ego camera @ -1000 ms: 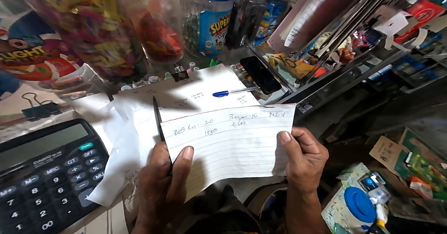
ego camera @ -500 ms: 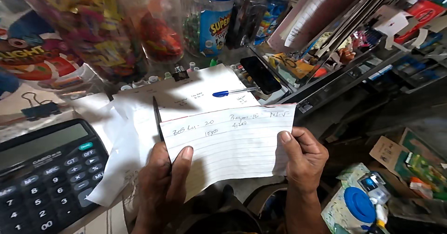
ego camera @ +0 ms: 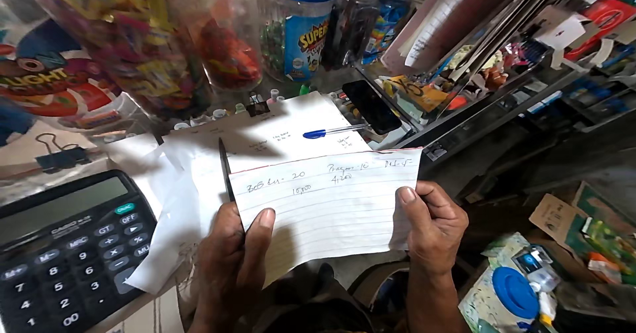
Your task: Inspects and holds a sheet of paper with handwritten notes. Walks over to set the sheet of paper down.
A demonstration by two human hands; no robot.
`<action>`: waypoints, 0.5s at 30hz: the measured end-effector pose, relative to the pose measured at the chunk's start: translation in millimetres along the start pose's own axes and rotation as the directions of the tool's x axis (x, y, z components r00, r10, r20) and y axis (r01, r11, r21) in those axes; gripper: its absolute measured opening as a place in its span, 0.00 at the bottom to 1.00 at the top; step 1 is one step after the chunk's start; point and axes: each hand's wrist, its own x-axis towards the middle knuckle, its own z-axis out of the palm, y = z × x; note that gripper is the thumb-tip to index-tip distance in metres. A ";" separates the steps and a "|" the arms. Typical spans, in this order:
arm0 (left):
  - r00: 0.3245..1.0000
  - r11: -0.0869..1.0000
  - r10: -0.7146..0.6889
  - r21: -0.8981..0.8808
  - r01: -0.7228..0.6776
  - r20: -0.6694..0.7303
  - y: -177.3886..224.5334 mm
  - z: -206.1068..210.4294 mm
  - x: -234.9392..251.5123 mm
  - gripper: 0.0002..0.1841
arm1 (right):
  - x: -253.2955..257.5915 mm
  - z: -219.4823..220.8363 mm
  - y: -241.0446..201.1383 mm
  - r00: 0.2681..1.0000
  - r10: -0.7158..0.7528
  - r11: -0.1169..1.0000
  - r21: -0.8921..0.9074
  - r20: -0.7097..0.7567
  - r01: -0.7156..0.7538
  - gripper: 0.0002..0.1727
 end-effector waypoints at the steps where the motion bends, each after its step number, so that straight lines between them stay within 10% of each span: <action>1: 1.000 1.000 -0.005 0.002 0.005 0.000 0.1 0.1 0.0 0.08 | 0.1 -0.2 -0.3 1.000 0.001 1.000 0.001 0.001 -0.001 0.06; 15: 1.000 1.000 0.020 -0.011 -0.020 0.001 -1.8 -0.3 0.1 0.08 | 0.0 -0.2 -0.9 1.000 -0.006 1.000 0.011 0.000 0.006 0.06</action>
